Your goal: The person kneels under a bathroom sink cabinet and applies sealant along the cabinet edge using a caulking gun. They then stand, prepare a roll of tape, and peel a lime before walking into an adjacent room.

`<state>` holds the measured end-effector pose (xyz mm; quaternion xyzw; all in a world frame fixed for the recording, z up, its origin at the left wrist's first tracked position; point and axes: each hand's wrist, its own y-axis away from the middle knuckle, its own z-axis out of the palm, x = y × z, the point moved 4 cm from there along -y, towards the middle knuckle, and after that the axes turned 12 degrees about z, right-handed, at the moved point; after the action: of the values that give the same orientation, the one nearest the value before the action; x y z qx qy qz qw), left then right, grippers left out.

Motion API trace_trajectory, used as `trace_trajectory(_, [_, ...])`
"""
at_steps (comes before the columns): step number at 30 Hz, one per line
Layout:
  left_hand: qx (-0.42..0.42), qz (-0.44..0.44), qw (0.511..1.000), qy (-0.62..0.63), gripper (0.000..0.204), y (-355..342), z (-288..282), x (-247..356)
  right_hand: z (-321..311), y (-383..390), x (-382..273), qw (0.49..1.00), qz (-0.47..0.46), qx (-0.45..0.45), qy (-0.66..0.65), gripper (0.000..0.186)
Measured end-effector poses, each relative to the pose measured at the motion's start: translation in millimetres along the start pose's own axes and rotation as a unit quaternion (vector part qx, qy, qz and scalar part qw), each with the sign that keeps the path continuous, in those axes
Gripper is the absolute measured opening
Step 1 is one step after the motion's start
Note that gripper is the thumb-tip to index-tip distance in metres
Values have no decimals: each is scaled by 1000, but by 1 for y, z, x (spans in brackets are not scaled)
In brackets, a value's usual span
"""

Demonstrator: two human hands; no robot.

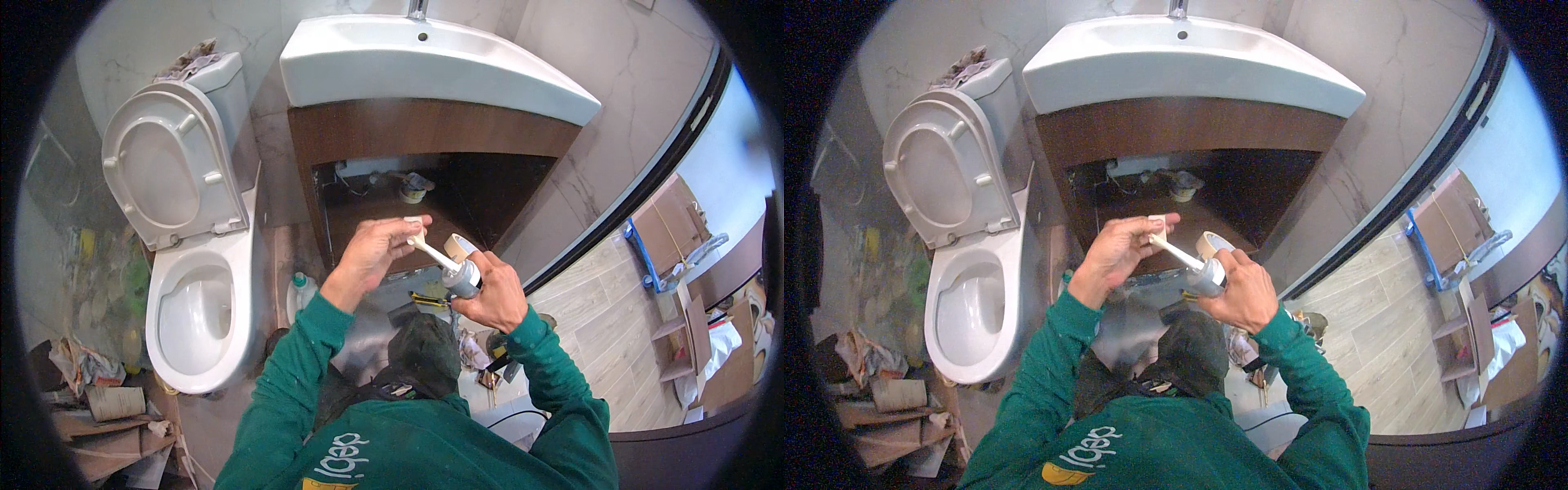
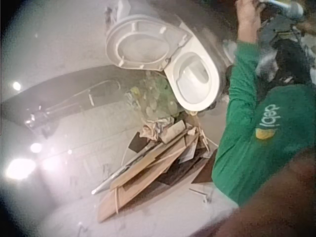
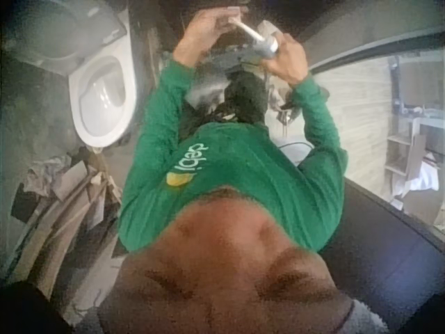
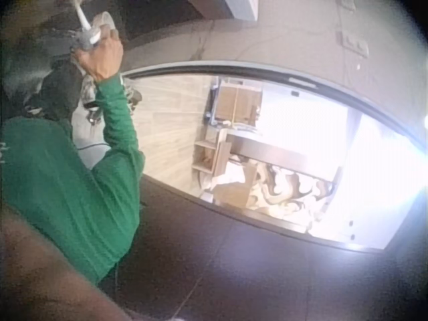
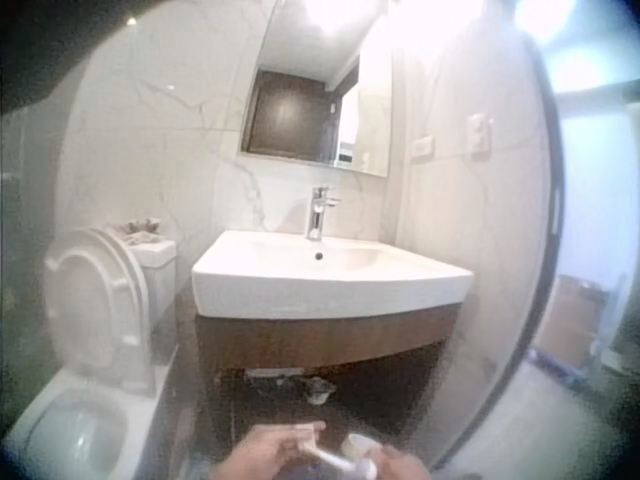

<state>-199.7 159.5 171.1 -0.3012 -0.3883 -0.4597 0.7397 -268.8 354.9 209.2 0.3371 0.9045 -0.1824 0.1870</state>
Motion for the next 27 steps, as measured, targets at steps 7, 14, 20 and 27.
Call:
trace_trajectory(7, [-171, 261, 887, -342, 12, 2, 27, 42, 7, 3, 6, 999, -3, -45, -7, 51])
trace_trajectory(14, [-181, 229, 880, -374, 18, 28, 6, 18, 4, 2, 20, 1000, 19, -1, -11, 52])
trace_trajectory(20, [-134, 193, 955, -180, 22, 6, -8, 4, 5, 3, 19, 1000, 8, -4, -18, 54])
trace_trajectory(27, [-142, 253, 912, -291, 18, 10, 16, 19, 16, 6, 20, 999, 13, -30, -11, 51])
